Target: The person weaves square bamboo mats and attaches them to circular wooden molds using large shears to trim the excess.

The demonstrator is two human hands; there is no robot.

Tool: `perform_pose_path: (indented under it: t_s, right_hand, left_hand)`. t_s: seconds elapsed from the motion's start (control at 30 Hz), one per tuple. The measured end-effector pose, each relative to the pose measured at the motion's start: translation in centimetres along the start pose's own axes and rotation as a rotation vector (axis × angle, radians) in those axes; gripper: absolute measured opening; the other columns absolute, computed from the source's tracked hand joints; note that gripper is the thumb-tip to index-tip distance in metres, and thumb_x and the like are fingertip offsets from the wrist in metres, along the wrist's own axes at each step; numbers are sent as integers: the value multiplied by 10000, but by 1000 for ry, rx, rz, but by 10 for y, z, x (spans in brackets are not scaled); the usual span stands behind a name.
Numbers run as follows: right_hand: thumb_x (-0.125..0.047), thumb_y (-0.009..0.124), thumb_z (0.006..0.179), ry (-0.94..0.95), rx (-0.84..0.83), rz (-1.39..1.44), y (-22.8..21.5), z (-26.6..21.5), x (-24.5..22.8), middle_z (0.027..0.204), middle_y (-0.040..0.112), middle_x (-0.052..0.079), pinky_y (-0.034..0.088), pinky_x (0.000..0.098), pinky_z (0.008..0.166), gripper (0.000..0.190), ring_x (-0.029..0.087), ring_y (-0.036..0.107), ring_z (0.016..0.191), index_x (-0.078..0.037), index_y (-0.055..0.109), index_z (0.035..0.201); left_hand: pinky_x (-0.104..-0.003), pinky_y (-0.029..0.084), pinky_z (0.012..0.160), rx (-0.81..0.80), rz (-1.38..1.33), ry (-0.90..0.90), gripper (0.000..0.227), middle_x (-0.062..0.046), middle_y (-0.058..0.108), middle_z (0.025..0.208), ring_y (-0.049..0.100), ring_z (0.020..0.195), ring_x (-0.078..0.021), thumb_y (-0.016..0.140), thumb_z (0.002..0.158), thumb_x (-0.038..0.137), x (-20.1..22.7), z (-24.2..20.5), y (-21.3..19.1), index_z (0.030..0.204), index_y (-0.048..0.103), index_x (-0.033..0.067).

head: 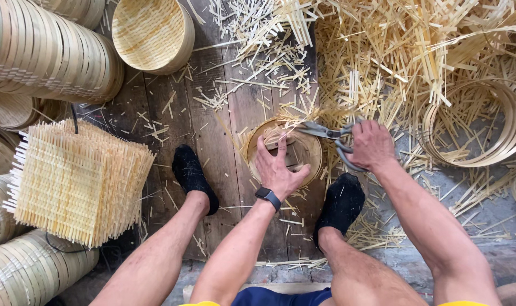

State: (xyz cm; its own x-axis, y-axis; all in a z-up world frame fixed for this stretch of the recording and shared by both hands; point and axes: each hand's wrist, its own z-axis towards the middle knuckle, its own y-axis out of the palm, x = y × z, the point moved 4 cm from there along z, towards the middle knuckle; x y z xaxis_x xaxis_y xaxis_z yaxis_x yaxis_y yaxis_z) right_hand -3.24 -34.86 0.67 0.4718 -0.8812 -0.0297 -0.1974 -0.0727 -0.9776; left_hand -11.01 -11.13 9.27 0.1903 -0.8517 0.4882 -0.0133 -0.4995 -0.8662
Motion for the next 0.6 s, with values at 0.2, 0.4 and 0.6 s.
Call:
perform_pose_path:
  t_s: [0.2, 0.4, 0.6]
  right_hand:
    - [-537, 594, 925, 22, -104, 40, 7, 11, -7, 865, 619, 129, 576, 367, 675, 521, 224, 611, 771, -23, 662, 971]
    - [-576, 582, 905, -2, -234, -65, 15, 0, 11, 910, 613, 108, 539, 347, 741, 559, 215, 590, 839, -32, 676, 999]
    - [-529, 624, 873, -9, -227, -85, 12, 15, -14, 888, 616, 111, 544, 334, 725, 497, 210, 565, 805, -38, 691, 914]
  left_hand:
    - [-590, 336, 1147, -192, 10, 127, 1065, -309, 232, 1537, 365, 1364, -542, 857, 550, 384, -6, 7, -4, 1513, 412, 281]
    - [-577, 315, 1170, -320, 51, 248, 1025, -274, 250, 1546, 351, 1402, -516, 871, 524, 361, -12, 15, -11, 1465, 467, 316]
    - [-574, 318, 1195, -398, 63, 354, 1041, -237, 250, 1607, 362, 1420, -502, 832, 502, 390, -17, 22, -11, 1467, 444, 350]
